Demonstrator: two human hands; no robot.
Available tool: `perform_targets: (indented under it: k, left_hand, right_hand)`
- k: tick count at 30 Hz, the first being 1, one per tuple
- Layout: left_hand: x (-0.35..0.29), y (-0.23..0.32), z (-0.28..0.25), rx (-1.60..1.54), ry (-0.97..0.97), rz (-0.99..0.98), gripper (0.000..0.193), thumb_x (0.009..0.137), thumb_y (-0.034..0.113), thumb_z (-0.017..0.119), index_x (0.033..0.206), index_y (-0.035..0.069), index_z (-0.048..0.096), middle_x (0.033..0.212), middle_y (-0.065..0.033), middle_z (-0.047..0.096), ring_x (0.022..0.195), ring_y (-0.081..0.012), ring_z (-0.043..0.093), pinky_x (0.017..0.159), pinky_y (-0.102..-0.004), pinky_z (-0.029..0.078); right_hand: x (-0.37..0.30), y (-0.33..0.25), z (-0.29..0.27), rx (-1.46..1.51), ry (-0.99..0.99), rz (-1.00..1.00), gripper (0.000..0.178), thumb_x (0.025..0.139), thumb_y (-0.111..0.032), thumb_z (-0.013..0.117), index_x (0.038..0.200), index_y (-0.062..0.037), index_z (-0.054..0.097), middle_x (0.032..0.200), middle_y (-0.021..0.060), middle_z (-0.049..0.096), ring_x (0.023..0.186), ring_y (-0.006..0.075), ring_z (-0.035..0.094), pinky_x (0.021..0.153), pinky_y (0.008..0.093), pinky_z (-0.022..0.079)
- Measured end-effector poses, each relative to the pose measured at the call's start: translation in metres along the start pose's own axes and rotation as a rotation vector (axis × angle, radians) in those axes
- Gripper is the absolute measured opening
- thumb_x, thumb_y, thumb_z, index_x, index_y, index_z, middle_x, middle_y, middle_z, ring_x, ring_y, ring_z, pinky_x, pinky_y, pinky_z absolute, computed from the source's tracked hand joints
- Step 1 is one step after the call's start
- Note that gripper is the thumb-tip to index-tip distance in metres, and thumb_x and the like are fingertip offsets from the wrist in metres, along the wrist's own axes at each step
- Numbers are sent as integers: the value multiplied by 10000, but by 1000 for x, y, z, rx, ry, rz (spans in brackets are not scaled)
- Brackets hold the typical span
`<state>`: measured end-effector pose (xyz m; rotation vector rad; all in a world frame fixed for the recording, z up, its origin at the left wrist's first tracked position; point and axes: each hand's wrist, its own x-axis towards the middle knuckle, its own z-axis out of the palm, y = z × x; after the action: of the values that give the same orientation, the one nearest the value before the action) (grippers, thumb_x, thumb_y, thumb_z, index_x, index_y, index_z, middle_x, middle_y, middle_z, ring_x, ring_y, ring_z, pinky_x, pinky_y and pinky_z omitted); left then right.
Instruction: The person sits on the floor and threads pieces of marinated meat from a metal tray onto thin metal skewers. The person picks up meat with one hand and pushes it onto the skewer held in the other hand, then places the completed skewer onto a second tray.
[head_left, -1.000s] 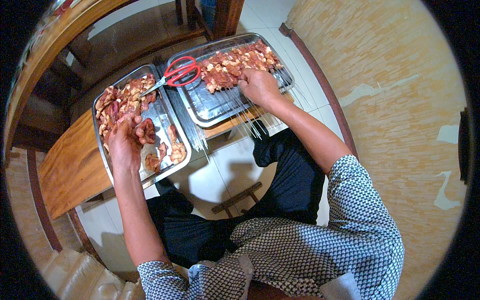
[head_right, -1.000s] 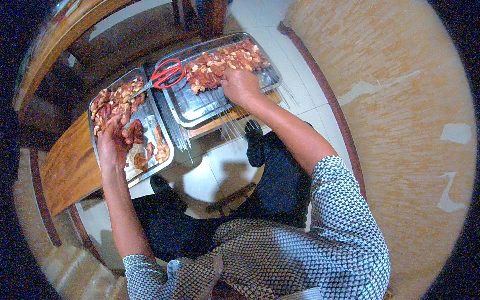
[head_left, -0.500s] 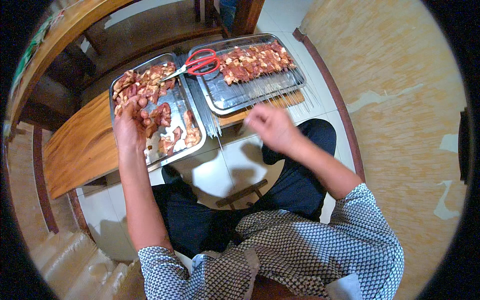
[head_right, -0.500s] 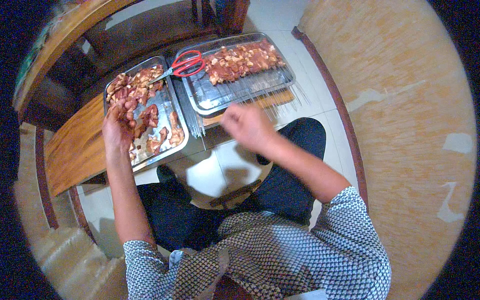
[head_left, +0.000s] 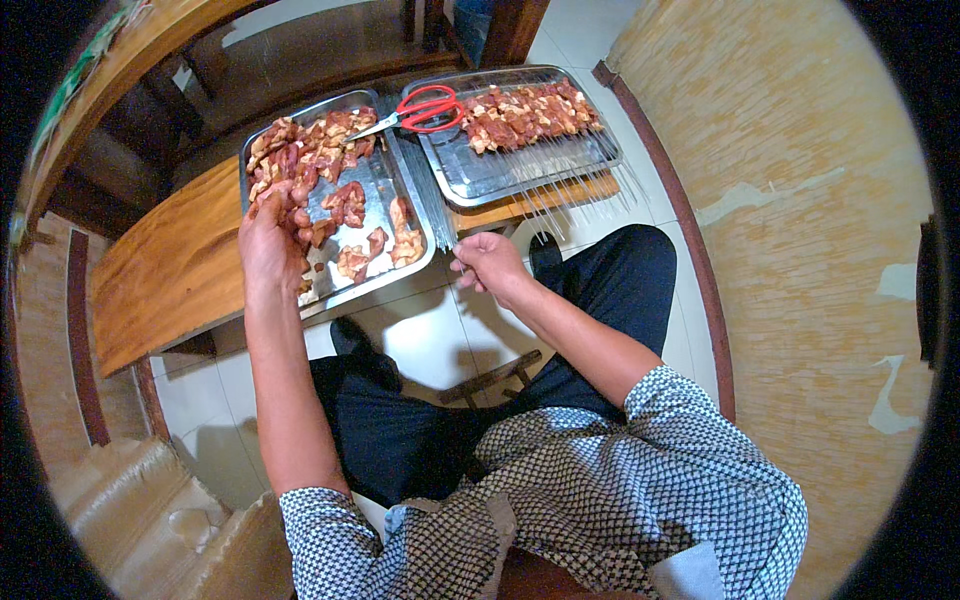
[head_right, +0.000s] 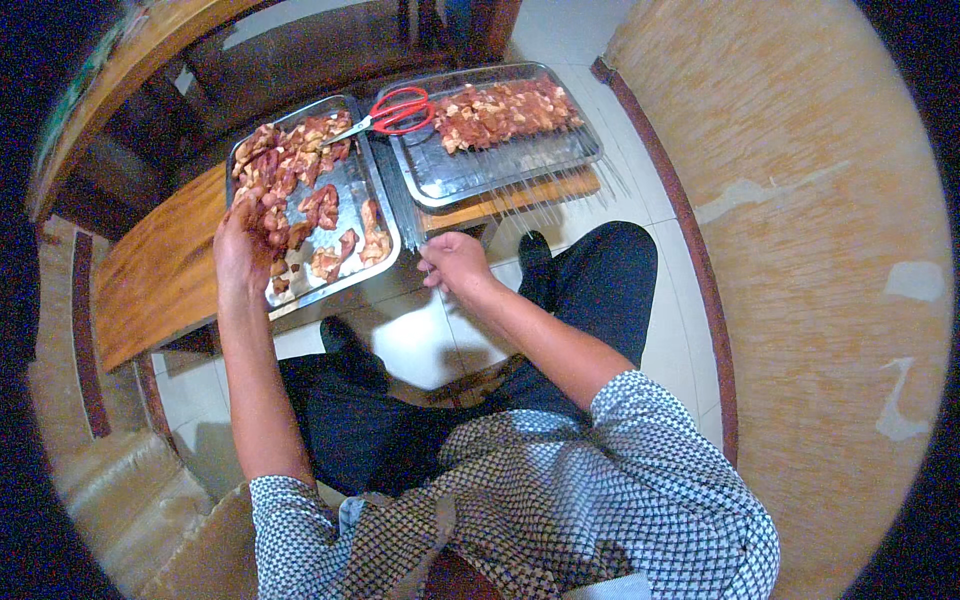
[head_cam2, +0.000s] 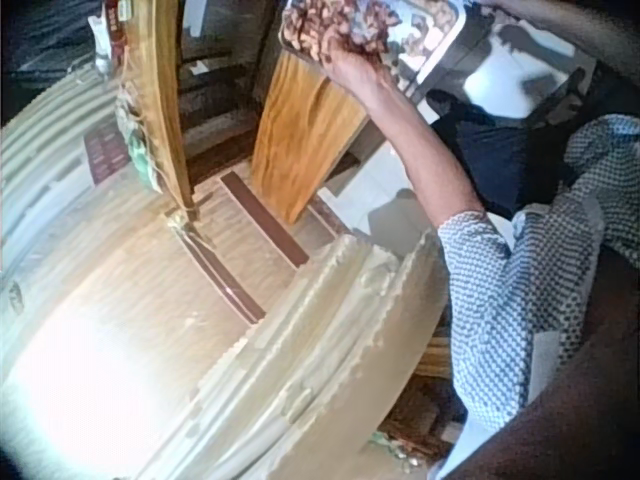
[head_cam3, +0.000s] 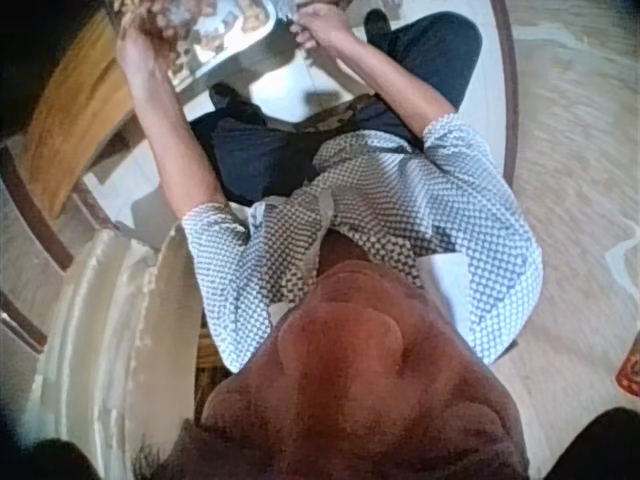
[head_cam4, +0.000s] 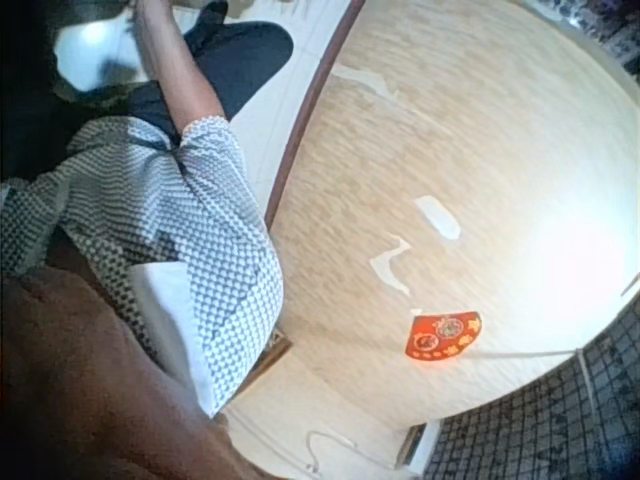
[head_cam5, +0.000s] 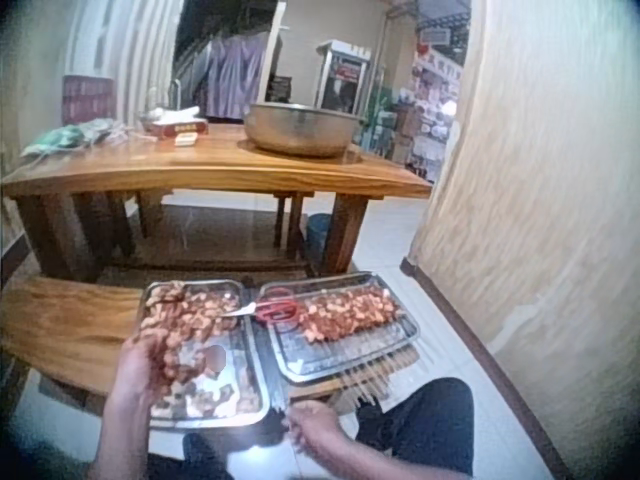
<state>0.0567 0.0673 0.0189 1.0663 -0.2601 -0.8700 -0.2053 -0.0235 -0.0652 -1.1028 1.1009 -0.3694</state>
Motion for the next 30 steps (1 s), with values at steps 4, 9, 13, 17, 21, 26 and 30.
perform_targets:
  k: [4, 9, 13, 17, 21, 26, 30]
  left_hand:
    - [1, -1, -5, 15, -30, 10, 142, 915, 142, 491, 984, 27, 537, 776, -53, 617, 547, -87, 502, 437, -219, 384]
    - [5, 2, -12, 55, -36, 8, 168, 923, 160, 477, 1004, 22, 528, 813, -70, 603, 581, -112, 485, 460, -242, 389]
    - [2, 1, -7, 69, -65, 1, 160, 920, 158, 479, 997, 29, 533, 790, -49, 598, 557, -89, 487, 454, -224, 399]
    - [5, -4, -6, 104, -50, 0, 152, 918, 155, 479, 992, 34, 532, 783, -51, 602, 561, -91, 489, 456, -225, 403]
    - [7, -3, -9, 94, -41, 3, 143, 914, 155, 482, 990, 46, 534, 777, -48, 601, 556, -88, 483, 454, -223, 398]
    - [11, -9, -3, 135, 3, 45, 104, 873, 108, 531, 932, 29, 565, 766, -58, 635, 519, -86, 506, 392, -209, 404]
    - [4, -28, 15, 286, -30, -16, 113, 854, 119, 552, 902, 16, 558, 709, -62, 608, 438, -88, 459, 387, -222, 413]
  right_hand:
    - [4, -7, 0, -63, 31, -20, 112, 865, -154, 590, 879, -45, 570, 720, 44, 618, 471, 70, 526, 373, 188, 363]
    - [-16, -11, -9, -135, -113, 11, 107, 862, -133, 578, 908, -37, 566, 750, 43, 609, 492, 68, 529, 384, 185, 376]
    - [-48, -5, -31, 1, -277, 79, 134, 902, -164, 531, 901, -30, 529, 699, 32, 586, 475, 80, 536, 381, 181, 378]
    - [-106, -4, -54, -227, -293, 128, 162, 926, -200, 493, 894, -42, 512, 665, 28, 578, 474, 95, 551, 388, 185, 387]
    - [-157, 0, -78, -299, -311, 90, 118, 903, -147, 528, 934, -34, 512, 710, 33, 581, 516, 99, 575, 426, 203, 419]
    - [-194, 2, -94, -365, -328, 14, 160, 853, -86, 588, 990, -32, 526, 758, 27, 579, 554, 110, 586, 468, 232, 447]
    - [-182, -8, -66, -592, -318, -278, 89, 842, -83, 590, 878, -5, 568, 733, 61, 578, 552, 124, 584, 497, 273, 464]
